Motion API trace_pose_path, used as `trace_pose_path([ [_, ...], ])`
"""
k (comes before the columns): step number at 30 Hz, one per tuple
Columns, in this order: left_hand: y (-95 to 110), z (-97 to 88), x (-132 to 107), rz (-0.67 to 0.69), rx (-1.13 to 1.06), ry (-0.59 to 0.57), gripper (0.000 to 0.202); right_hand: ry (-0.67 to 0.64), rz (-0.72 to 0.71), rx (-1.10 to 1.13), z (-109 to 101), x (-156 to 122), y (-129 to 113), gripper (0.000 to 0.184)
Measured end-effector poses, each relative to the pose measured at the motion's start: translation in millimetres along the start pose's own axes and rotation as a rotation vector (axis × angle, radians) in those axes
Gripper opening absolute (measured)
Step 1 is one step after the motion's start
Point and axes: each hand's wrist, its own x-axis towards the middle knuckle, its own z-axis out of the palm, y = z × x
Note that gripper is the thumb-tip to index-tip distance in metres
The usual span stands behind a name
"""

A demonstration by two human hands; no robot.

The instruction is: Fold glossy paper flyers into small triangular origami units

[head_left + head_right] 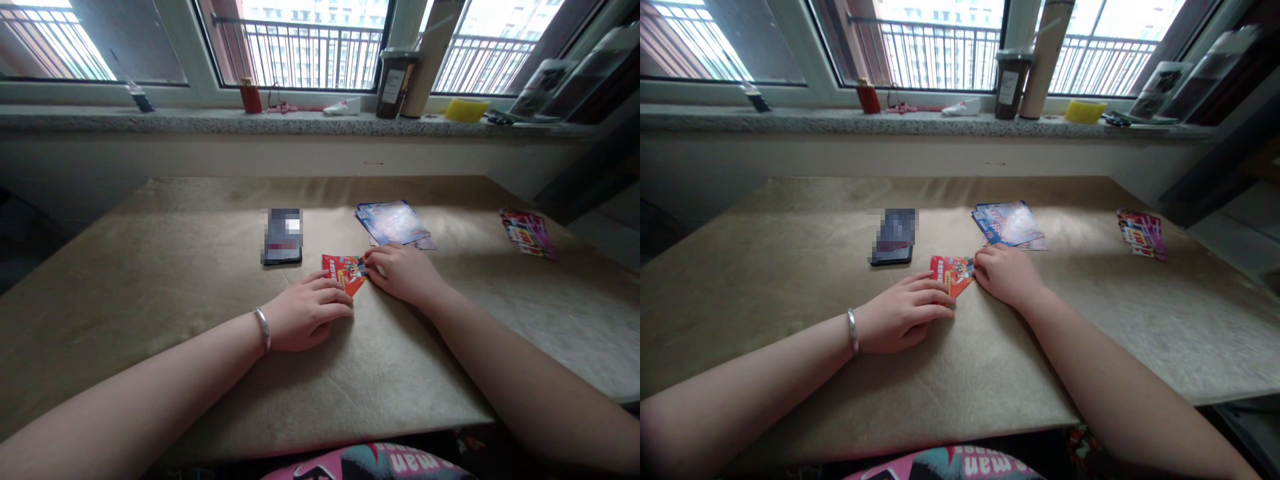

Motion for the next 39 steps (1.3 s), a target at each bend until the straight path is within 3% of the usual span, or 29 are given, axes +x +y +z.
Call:
trace_pose_path([
  [6, -8, 1.6, -3, -0.118, 0.042, 0.076, 0.036, 0.001, 0.023, 0.02, 1, -2, 1, 0.019],
  [13, -24, 8.6, -5, -0.155, -0.005, 0.18, 0.033, 0.023, -0.236, 0.25, 5, -2, 0, 0.02],
  [22, -27, 6.5, -5, -0.147, 0.017, 0.16, 0.035, -0.035, -0.288, 0.173, -7, -5, -3, 0.019],
  [39, -22, 3.9, 3, -0.162, 0.189, 0.058, 0.032, 0.024, -0.422, 0.171, 4, 3, -14, 0.029],
])
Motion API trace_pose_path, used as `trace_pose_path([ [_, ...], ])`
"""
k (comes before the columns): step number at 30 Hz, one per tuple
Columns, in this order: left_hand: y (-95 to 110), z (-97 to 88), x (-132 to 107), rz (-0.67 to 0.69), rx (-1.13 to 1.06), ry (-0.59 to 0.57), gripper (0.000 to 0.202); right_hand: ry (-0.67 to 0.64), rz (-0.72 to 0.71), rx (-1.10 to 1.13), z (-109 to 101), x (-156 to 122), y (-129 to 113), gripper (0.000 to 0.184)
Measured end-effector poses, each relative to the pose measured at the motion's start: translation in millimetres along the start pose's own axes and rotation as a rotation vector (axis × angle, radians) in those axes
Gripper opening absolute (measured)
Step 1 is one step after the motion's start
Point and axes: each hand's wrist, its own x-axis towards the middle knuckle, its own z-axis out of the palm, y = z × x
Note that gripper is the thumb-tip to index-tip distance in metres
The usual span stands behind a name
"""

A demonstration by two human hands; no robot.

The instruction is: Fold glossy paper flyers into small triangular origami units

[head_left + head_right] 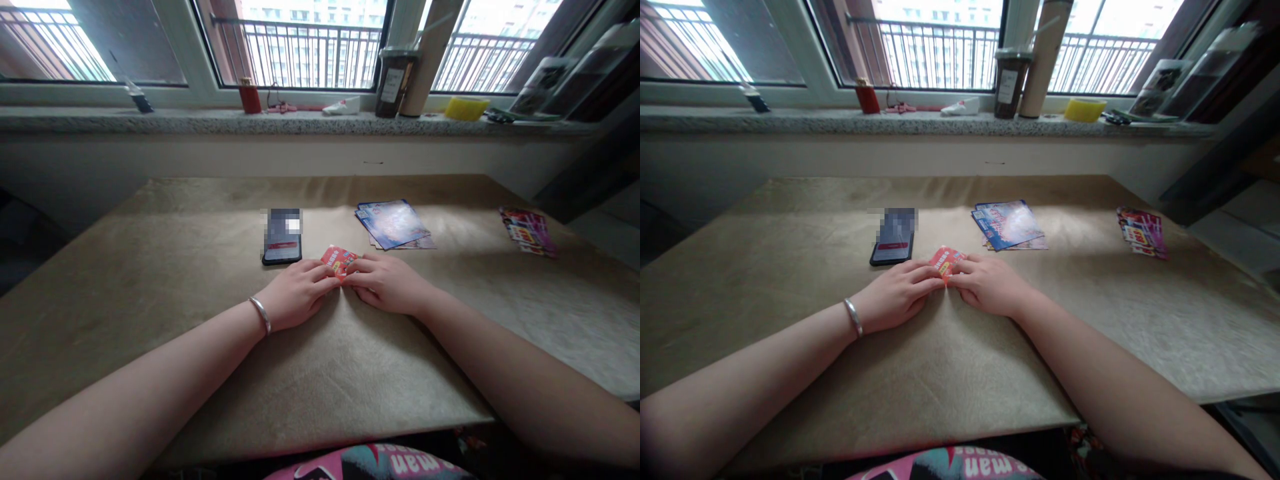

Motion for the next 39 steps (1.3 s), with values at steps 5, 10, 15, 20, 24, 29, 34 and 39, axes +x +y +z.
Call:
trace_pose_path([
  [5, -1, -0.9, -1, -0.01, 0.022, 0.003, 0.03, -0.027, 0.001, -0.021, 0, 0, 1, 0.03],
  [10, -6, -4.4, -4, 0.021, 0.036, -0.007, 0.025, -0.039, 0.002, -0.031, 0, -1, 2, 0.03],
  [15, -10, -9.5, -5, 0.024, 0.016, -0.018, 0.024, -0.03, -0.002, -0.027, 1, -1, 2, 0.031],
  [20, -10, -13.7, -7, 0.042, -0.018, -0.028, 0.023, 0.009, -0.019, -0.021, 3, -2, 3, 0.029],
  [24, -15, -9.0, -9, 0.035, -0.073, -0.01, 0.026, 0.051, -0.018, 0.011, 5, -2, 3, 0.028],
  [29, -24, 0.9, -9, 0.008, -0.136, 0.062, 0.027, 0.075, -0.009, 0.03, 5, 2, -2, 0.025],
  [34, -21, -0.4, -6, 0.031, -0.136, 0.068, 0.027, 0.09, 0.004, 0.021, 7, 7, -9, 0.026],
  [39, -20, -6.1, -4, 0.049, -0.05, 0.084, 0.026, 0.077, 0.013, -0.009, 5, 7, -8, 0.025],
])
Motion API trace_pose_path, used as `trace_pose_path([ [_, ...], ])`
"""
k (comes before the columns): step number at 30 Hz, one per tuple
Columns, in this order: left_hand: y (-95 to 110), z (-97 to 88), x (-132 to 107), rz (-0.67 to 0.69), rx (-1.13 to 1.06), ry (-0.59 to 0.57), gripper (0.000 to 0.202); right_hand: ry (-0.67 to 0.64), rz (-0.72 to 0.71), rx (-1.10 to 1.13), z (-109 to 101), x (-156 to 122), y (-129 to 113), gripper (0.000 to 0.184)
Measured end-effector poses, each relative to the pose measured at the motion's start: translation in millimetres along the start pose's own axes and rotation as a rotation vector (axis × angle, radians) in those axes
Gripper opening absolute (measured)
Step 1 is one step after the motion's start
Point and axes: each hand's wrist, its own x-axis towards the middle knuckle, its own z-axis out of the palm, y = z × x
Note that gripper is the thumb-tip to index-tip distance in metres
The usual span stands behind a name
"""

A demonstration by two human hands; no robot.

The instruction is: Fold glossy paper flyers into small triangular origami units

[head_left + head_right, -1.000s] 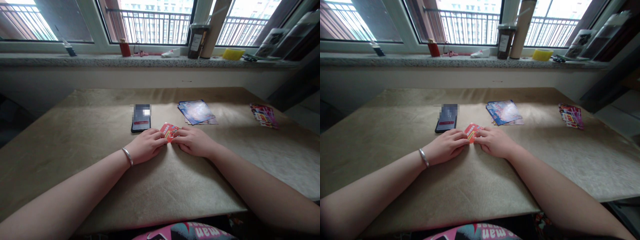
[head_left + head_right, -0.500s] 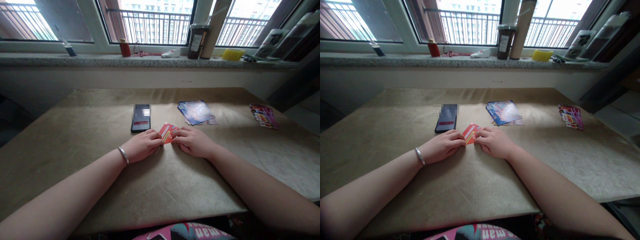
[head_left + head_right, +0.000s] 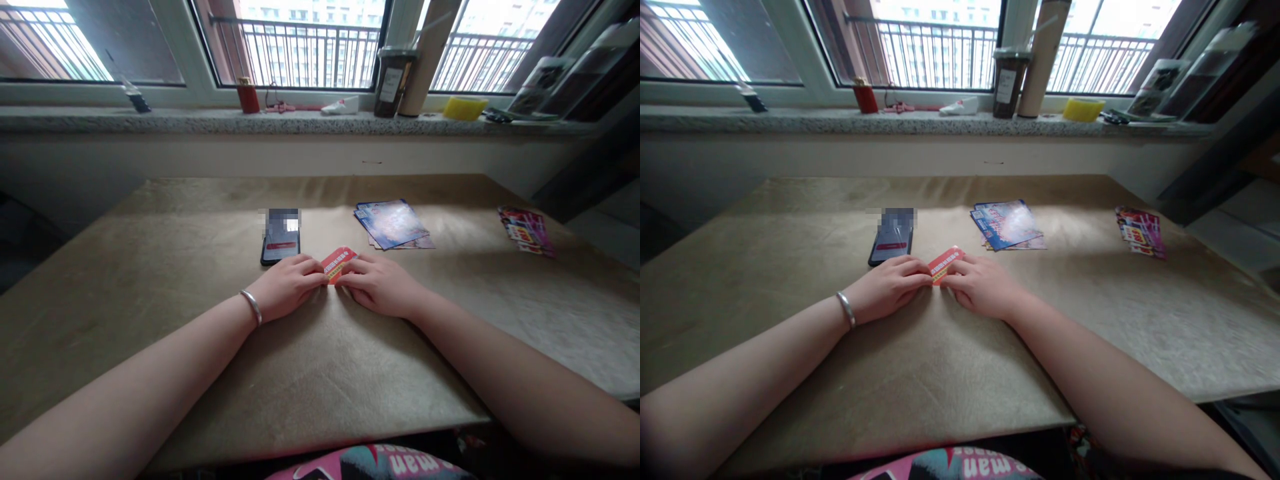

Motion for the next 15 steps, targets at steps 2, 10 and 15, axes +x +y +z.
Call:
trace_pose_path([
  [2, -1.1, -1.9, -0.1, 0.027, 0.017, 0.0, 0.025, -0.012, 0.004, -0.005, -1.1, -1.9, 2.1, 0.025],
  [10, -4.2, -5.8, -1.3, 0.046, 0.102, -0.043, 0.024, -0.05, 0.017, 0.013, -0.5, -8.7, 8.4, 0.027],
  [15, -6.3, -7.9, -2.1, 0.063, 0.135, -0.061, 0.024, -0.054, 0.019, 0.01, -0.9, -9.1, 8.9, 0.028],
])
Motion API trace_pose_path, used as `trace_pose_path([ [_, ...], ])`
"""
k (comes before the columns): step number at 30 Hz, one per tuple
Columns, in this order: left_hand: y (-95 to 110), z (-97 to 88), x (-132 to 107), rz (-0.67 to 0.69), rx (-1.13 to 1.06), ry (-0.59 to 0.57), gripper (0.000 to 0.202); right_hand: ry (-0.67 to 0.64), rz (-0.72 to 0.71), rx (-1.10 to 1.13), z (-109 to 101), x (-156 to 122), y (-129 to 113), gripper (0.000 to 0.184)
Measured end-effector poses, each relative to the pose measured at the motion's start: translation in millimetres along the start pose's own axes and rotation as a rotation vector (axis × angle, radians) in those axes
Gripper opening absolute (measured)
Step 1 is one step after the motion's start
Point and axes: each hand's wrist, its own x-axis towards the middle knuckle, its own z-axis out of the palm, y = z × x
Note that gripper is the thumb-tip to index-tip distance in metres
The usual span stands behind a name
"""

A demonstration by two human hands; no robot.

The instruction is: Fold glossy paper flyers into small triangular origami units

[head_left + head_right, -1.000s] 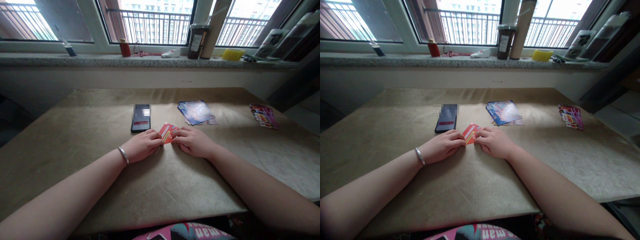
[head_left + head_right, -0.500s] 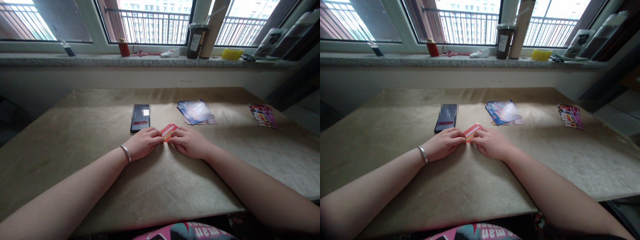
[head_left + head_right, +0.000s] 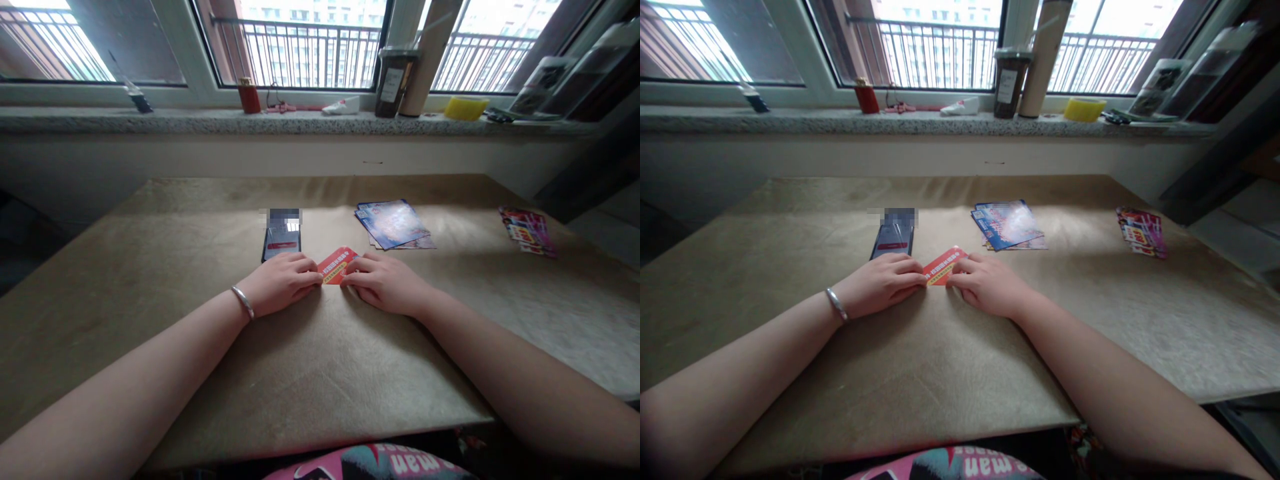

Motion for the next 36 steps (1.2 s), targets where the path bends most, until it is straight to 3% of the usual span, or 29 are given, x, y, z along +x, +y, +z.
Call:
trace_pose_path([
  [36, -19, -13.7, -17, -0.067, -0.05, -0.194, 0.02, -0.027, -0.006, 0.011, 4, -6, 7, 0.03],
])
